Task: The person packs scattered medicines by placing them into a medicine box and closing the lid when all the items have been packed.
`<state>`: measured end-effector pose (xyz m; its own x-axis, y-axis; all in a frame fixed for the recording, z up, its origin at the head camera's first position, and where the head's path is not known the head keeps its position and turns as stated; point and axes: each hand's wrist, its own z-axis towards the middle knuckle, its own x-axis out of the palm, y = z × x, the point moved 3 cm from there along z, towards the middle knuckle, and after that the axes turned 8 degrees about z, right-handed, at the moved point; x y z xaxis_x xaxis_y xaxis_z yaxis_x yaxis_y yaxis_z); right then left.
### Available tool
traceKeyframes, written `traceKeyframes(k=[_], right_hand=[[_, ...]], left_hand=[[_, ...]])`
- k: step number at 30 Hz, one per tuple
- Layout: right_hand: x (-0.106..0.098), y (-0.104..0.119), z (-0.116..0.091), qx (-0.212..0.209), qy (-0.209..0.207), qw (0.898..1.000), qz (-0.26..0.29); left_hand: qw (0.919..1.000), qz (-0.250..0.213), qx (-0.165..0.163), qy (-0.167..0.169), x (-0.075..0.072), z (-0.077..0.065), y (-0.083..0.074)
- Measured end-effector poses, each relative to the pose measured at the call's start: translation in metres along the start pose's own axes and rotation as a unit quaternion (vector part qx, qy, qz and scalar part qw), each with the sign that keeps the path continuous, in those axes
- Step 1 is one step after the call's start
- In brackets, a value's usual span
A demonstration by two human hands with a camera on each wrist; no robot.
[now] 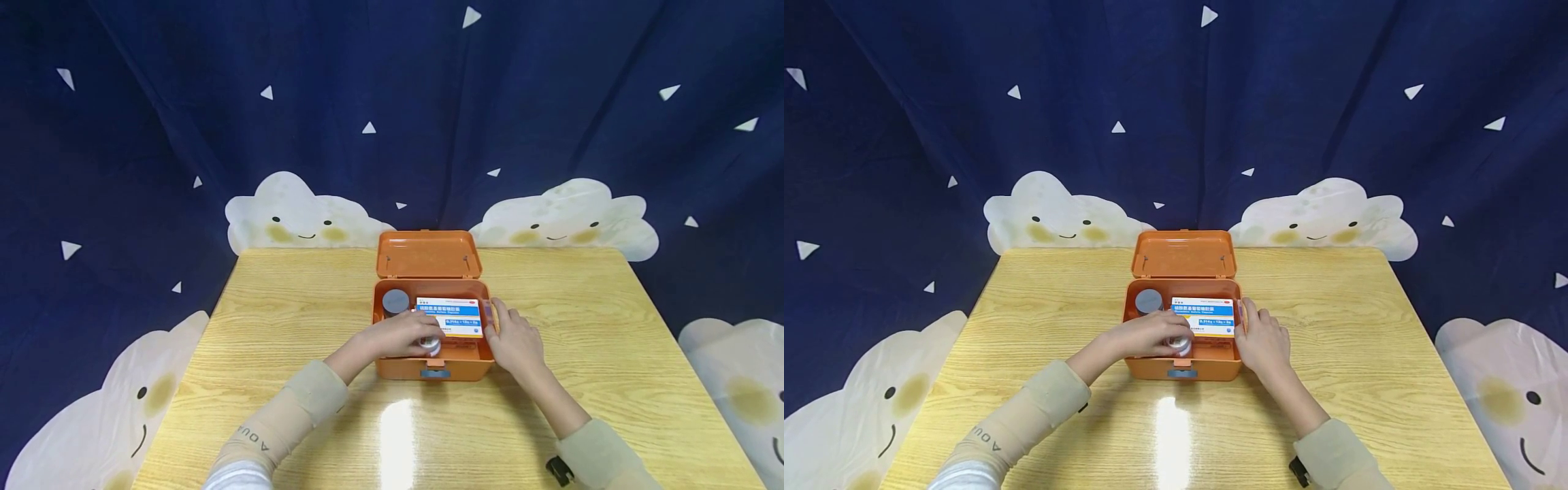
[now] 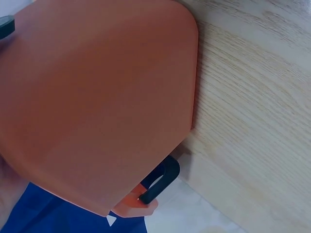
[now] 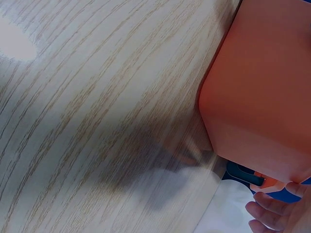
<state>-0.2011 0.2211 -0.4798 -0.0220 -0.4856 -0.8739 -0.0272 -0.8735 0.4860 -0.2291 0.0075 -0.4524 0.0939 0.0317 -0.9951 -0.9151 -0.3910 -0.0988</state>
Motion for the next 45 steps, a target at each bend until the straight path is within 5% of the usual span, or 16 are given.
traceKeyframes(k=[35, 45], right_hand=[[0.0005, -0.0009, -0.0003, -0.001, -0.002, 1.0, 0.002], [0.0002, -0.0006, -0.0005, -0.005, -0.007, 1.0, 0.005]], left_hand=[[0.9994, 0.021, -0.014, 0.026, 0.0077, 0.0038, -0.0012], [0.9985, -0.019, -0.024, 0.046, 0.003, 0.0008, 0.0043]])
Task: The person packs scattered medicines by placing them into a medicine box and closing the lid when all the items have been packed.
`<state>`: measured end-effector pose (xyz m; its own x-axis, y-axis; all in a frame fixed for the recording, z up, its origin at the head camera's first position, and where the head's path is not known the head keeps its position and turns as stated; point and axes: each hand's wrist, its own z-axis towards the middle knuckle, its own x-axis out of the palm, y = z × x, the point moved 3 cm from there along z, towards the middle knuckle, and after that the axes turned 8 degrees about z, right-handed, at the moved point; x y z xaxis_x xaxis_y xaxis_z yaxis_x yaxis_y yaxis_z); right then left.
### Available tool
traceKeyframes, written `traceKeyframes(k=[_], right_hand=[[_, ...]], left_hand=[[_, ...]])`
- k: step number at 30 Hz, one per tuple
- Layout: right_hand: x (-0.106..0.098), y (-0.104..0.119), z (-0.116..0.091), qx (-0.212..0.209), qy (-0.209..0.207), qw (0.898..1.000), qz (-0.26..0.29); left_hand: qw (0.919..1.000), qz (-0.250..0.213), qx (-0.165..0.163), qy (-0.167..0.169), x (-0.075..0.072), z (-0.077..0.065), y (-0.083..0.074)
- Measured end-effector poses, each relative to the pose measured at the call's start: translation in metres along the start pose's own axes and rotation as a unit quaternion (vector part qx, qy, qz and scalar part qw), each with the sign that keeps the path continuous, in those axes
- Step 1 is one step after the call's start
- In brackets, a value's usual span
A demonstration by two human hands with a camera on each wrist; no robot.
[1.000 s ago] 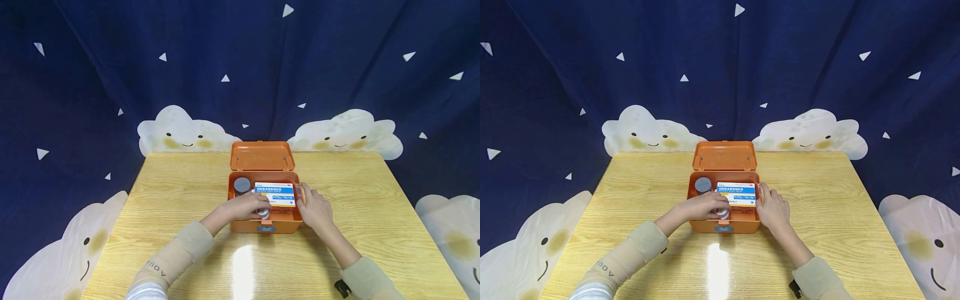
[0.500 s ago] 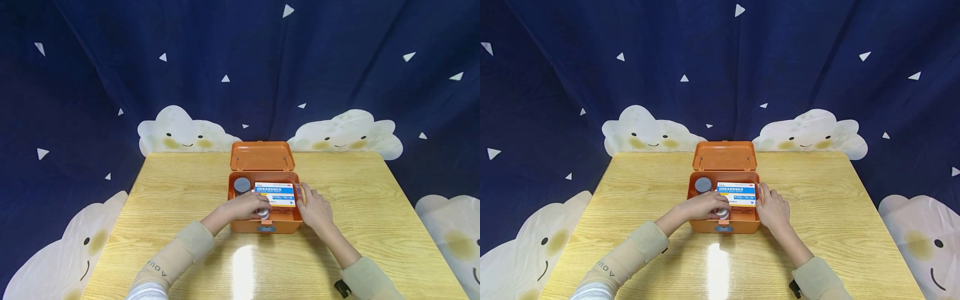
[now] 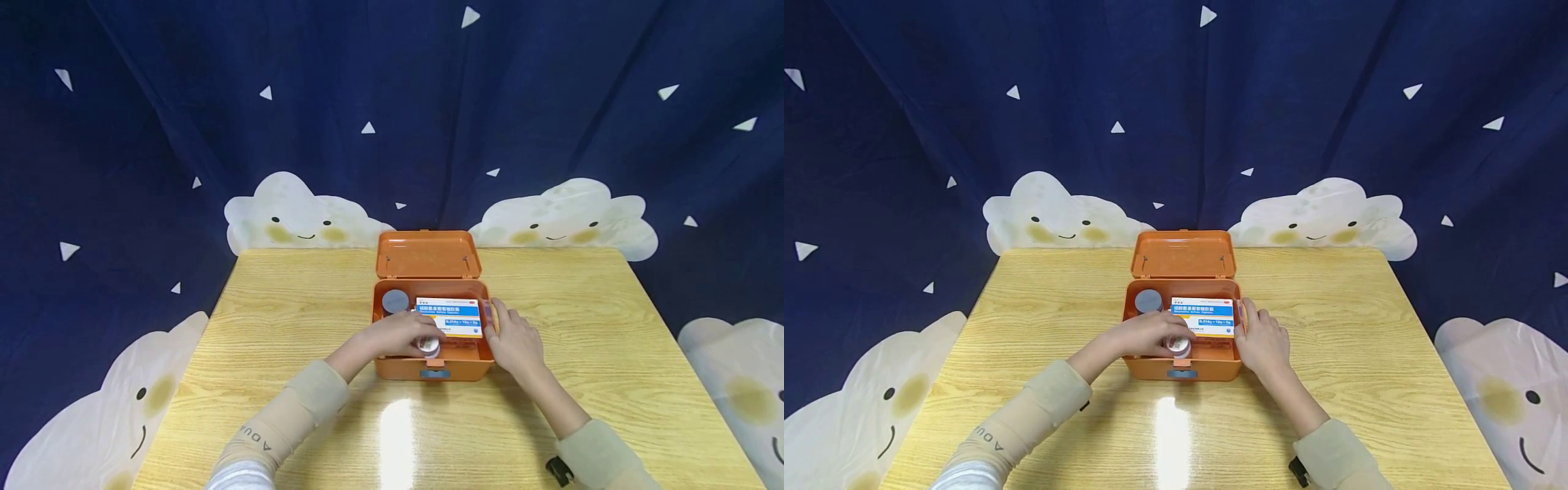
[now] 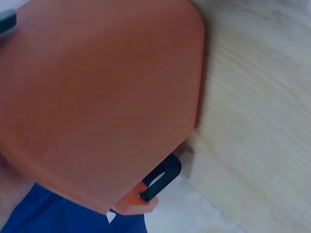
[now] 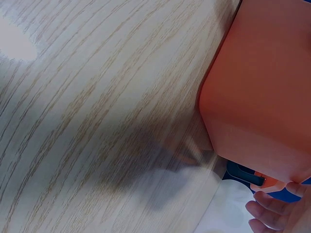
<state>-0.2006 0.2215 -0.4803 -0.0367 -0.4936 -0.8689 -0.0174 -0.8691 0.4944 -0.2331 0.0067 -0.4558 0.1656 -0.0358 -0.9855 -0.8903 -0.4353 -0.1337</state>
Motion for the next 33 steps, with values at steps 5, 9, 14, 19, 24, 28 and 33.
traceKeyframes(k=[5, 9, 14, 19, 24, 28, 33], right_hand=[[0.0, 0.0, 0.0, -0.007, -0.006, 1.0, -0.002], [0.001, 0.0, 0.001, -0.005, -0.006, 1.0, -0.002], [0.001, -0.001, 0.002, -0.003, -0.005, 1.0, -0.001], [0.001, -0.001, 0.002, 0.0, 0.0, 1.0, -0.001], [0.0, 0.0, 0.002, 0.001, 0.003, 1.0, -0.002], [0.0, 0.0, 0.001, 0.002, 0.004, 1.0, -0.001], [0.0, 0.0, 0.002, 0.001, 0.004, 1.0, -0.001]], left_hand=[[0.9922, -0.119, -0.02, 0.029, -0.014, -0.003, 0.008], [0.9772, -0.209, -0.037, 0.013, -0.027, -0.005, 0.017], [0.9627, -0.248, -0.052, -0.094, -0.041, -0.007, 0.03], [0.9417, -0.219, -0.124, -0.223, -0.041, -0.009, 0.046], [0.8989, -0.151, -0.209, -0.354, -0.034, -0.011, 0.067], [0.849, -0.149, -0.268, -0.43, -0.023, -0.011, 0.086], [0.8033, -0.2, -0.322, -0.459, -0.008, -0.009, 0.107]])
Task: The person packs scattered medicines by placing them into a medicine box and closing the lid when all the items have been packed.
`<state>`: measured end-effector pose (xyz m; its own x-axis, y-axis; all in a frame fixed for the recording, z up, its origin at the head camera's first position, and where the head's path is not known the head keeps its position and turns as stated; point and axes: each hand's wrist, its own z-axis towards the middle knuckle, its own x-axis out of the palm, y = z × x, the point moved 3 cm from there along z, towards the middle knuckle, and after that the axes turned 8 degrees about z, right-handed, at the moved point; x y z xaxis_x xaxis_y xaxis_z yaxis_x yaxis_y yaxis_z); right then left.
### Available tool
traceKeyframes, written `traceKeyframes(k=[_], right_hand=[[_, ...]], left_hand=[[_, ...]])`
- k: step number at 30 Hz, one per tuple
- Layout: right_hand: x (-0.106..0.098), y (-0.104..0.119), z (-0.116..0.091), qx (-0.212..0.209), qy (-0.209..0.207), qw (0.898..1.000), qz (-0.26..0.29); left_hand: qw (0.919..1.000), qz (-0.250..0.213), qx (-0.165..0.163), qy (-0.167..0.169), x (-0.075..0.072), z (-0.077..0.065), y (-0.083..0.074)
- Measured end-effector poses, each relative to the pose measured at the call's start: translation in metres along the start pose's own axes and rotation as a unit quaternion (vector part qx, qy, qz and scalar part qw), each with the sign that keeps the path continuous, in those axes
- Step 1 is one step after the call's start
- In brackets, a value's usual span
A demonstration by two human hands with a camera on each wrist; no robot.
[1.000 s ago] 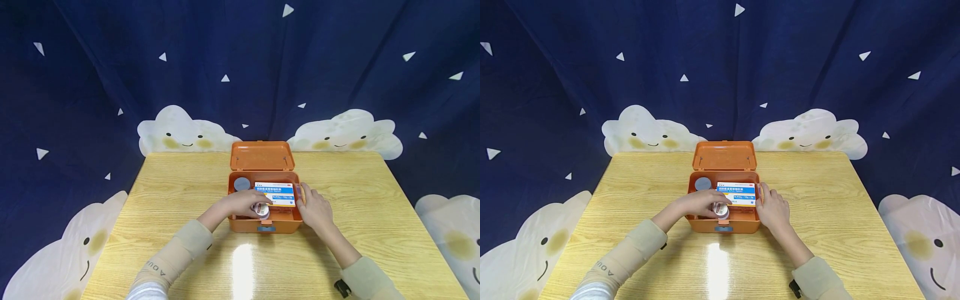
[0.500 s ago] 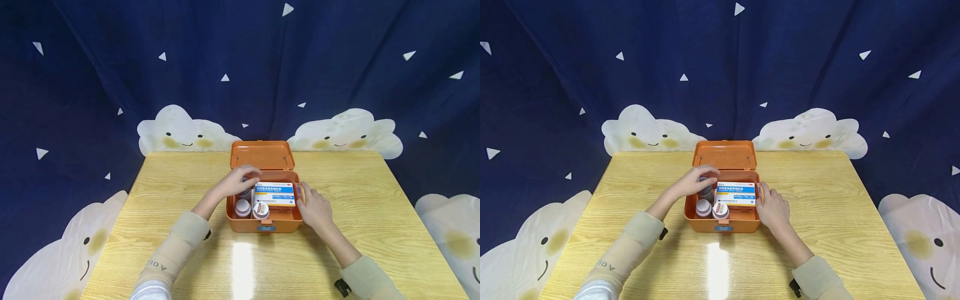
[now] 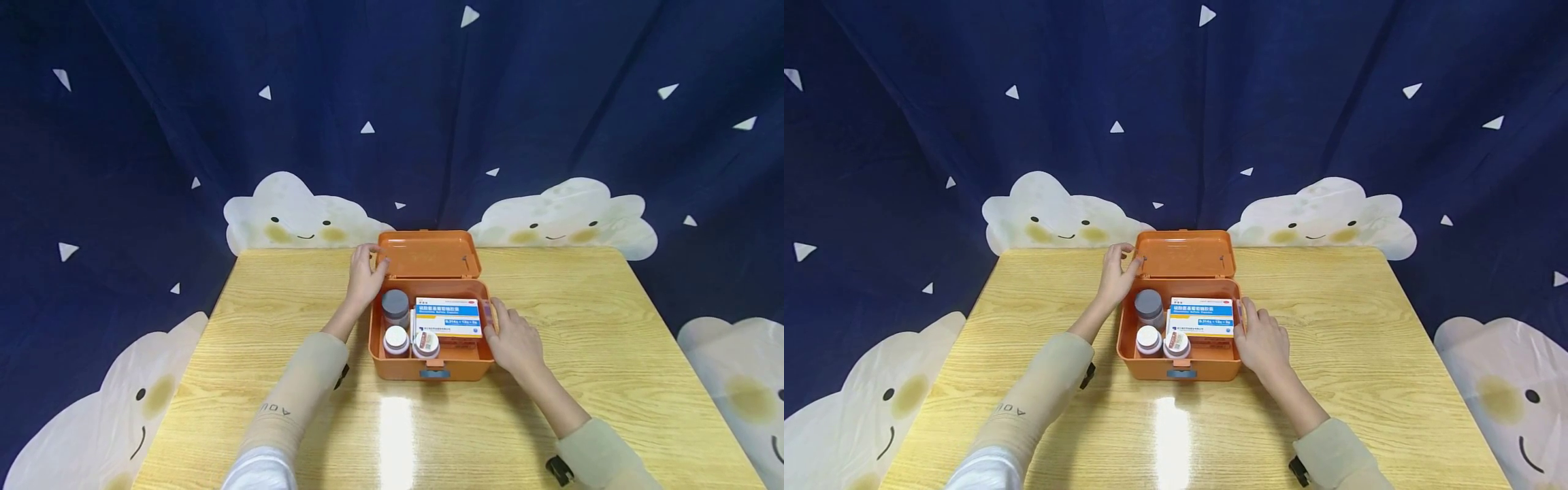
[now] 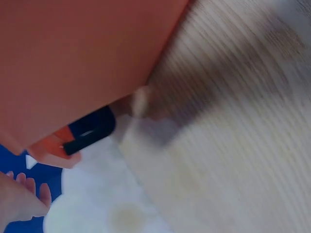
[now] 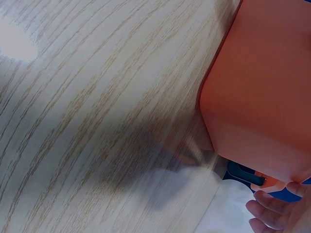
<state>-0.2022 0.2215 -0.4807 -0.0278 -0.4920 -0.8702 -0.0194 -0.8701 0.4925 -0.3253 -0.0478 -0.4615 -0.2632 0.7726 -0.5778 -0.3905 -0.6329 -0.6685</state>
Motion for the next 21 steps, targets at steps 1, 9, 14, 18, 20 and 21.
traceKeyframes(k=[1, 9, 14, 18, 20, 21], right_hand=[[0.0, 0.0, 0.0, -0.001, -0.001, 1.0, 0.0], [0.0, 0.0, 0.0, -0.001, -0.001, 1.0, 0.001], [0.0, 0.0, 0.0, 0.002, 0.002, 1.0, 0.003], [0.0, -0.001, 0.0, 0.004, 0.003, 1.0, 0.006], [0.0, -0.001, 0.0, 0.003, 0.003, 1.0, 0.006], [0.0, -0.001, 0.0, 0.003, 0.002, 1.0, 0.007]], left_hand=[[0.9999, -0.007, -0.014, 0.001, 0.001, 0.001, 0.003], [0.9911, -0.094, -0.088, 0.034, 0.011, 0.005, 0.018], [0.9627, -0.173, -0.187, 0.093, 0.02, 0.01, 0.031], [0.9386, -0.233, -0.222, 0.124, 0.067, 0.023, 0.098], [0.927, -0.258, -0.237, 0.134, 0.1, 0.032, 0.144], [0.9237, -0.259, -0.246, 0.14, 0.117, 0.037, 0.168]])
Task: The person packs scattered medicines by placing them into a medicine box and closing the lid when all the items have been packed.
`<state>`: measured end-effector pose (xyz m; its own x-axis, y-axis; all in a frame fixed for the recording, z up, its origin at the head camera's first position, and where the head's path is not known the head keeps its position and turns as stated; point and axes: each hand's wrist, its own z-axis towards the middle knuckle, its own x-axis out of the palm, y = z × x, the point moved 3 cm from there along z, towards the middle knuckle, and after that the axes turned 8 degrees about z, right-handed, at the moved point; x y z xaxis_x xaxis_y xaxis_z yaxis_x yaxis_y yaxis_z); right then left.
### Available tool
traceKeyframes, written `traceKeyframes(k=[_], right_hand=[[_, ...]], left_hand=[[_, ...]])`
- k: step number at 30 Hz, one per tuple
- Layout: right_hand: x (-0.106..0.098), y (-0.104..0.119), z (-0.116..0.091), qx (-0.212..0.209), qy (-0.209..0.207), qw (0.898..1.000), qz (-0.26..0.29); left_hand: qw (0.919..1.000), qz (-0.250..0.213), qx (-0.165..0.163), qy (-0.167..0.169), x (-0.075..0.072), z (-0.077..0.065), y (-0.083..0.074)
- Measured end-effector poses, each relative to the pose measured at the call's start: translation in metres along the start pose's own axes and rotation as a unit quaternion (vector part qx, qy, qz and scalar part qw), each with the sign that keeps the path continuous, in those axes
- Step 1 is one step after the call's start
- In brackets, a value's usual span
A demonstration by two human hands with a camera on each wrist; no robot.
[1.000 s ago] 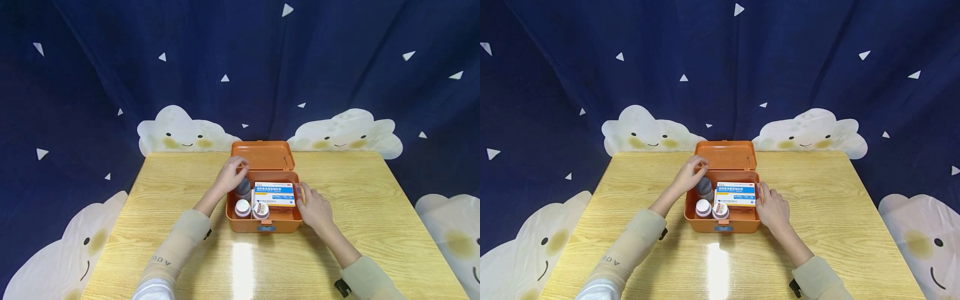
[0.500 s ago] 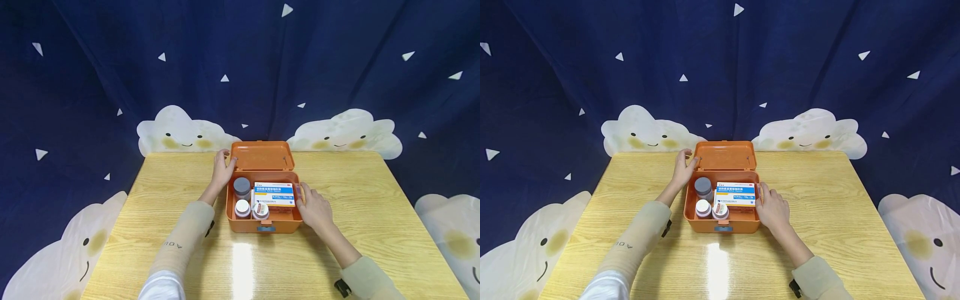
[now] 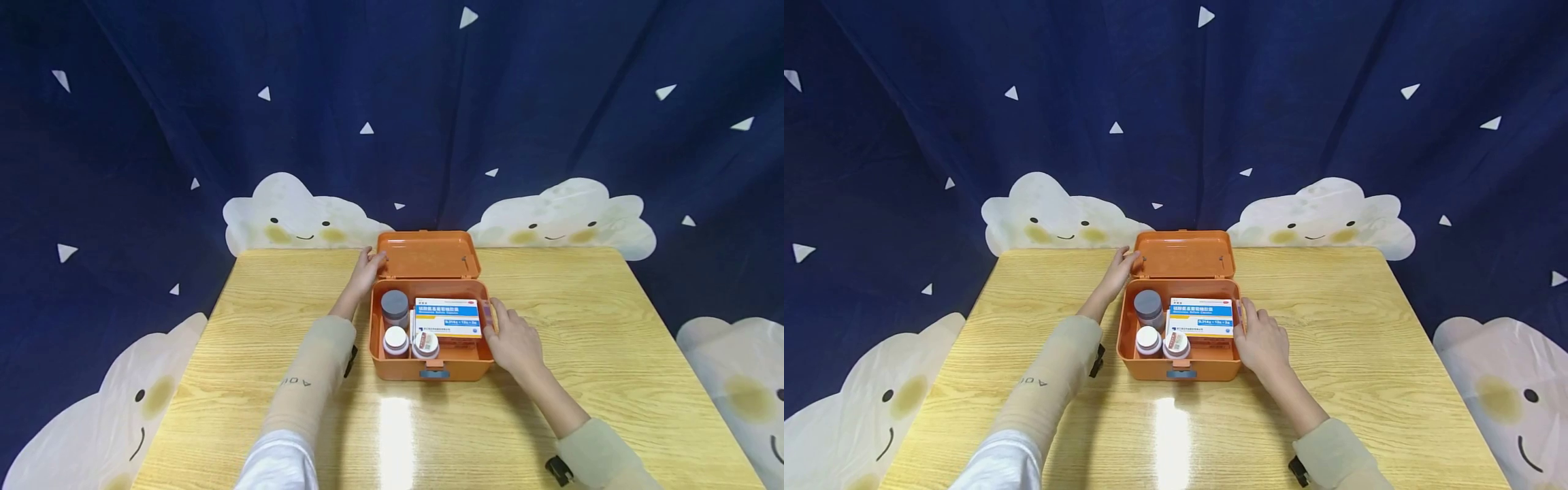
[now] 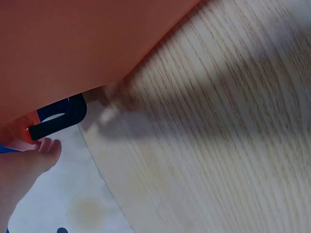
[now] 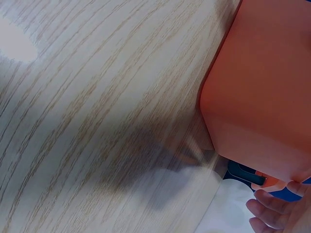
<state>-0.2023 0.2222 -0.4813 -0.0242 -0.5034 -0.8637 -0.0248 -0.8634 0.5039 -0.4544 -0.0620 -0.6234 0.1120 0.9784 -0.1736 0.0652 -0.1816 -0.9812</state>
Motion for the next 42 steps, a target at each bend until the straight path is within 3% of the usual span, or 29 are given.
traceKeyframes(k=[3, 6, 8, 10, 12, 16, 19, 24, 26, 28, 33, 35, 36, 38, 39, 42], right_hand=[[0.0, 0.0, 0.0, 0.0, -0.002, 1.0, 0.0], [0.0, 0.0, 0.0, 0.0, -0.003, 1.0, 0.0], [0.0, 0.0, 0.0, 0.0, -0.002, 1.0, 0.0], [0.0, 0.0, 0.0, 0.0, -0.002, 1.0, 0.0], [0.0, 0.0, 0.0, 0.0, -0.002, 1.0, 0.0], [0.0, -0.001, 0.001, -0.001, -0.005, 1.0, 0.0], [0.001, -0.001, 0.001, -0.003, -0.008, 1.0, 0.001], [0.001, -0.001, 0.0, -0.004, -0.009, 1.0, 0.002], [0.001, -0.001, 0.0, -0.002, -0.008, 1.0, 0.003], [0.001, -0.001, 0.0, -0.001, -0.007, 1.0, 0.004], [0.001, -0.001, 0.0, 0.0, -0.001, 1.0, 0.007], [0.001, -0.001, 0.0, 0.0, -0.001, 1.0, 0.007], [0.001, -0.001, 0.001, 0.0, -0.001, 1.0, 0.008], [0.001, -0.001, 0.001, 0.0, -0.003, 1.0, 0.007], [0.001, -0.001, 0.001, -0.001, -0.004, 1.0, 0.007], [0.001, -0.001, 0.001, -0.002, -0.004, 1.0, 0.006]], left_hand=[[0.999, 0.013, -0.04, 0.016, -0.002, 0.016, 0.017], [0.9966, 0.031, -0.07, 0.028, -0.004, 0.005, 0.004], [0.9965, 0.031, -0.065, 0.043, -0.005, -0.002, -0.005], [0.9965, 0.03, -0.057, 0.053, -0.004, 0.002, -0.003], [0.9962, 0.035, -0.05, 0.062, -0.001, 0.017, 0.013], [0.9963, 0.042, -0.024, 0.071, 0.004, 0.065, 0.064], [0.9954, 0.029, -0.045, 0.079, 0.005, 0.093, 0.093], [0.9935, 0.023, -0.091, 0.064, 0.005, -0.035, -0.053], [0.9938, 0.023, -0.092, 0.058, 0.004, -0.076, -0.098], [0.9932, 0.023, -0.102, 0.051, 0.005, -0.044, -0.058], [0.9947, -0.018, -0.091, 0.045, 0.007, 0.078, 0.091], [0.9954, -0.034, -0.078, 0.044, 0.008, 0.111, 0.131], [0.9951, -0.045, -0.074, 0.048, 0.008, 0.121, 0.144], [0.9949, -0.055, -0.07, 0.048, 0.009, 0.128, 0.152], [0.9946, -0.058, -0.072, 0.047, 0.008, 0.126, 0.149], [0.9939, -0.062, -0.084, 0.037, 0.009, 0.096, 0.112]])
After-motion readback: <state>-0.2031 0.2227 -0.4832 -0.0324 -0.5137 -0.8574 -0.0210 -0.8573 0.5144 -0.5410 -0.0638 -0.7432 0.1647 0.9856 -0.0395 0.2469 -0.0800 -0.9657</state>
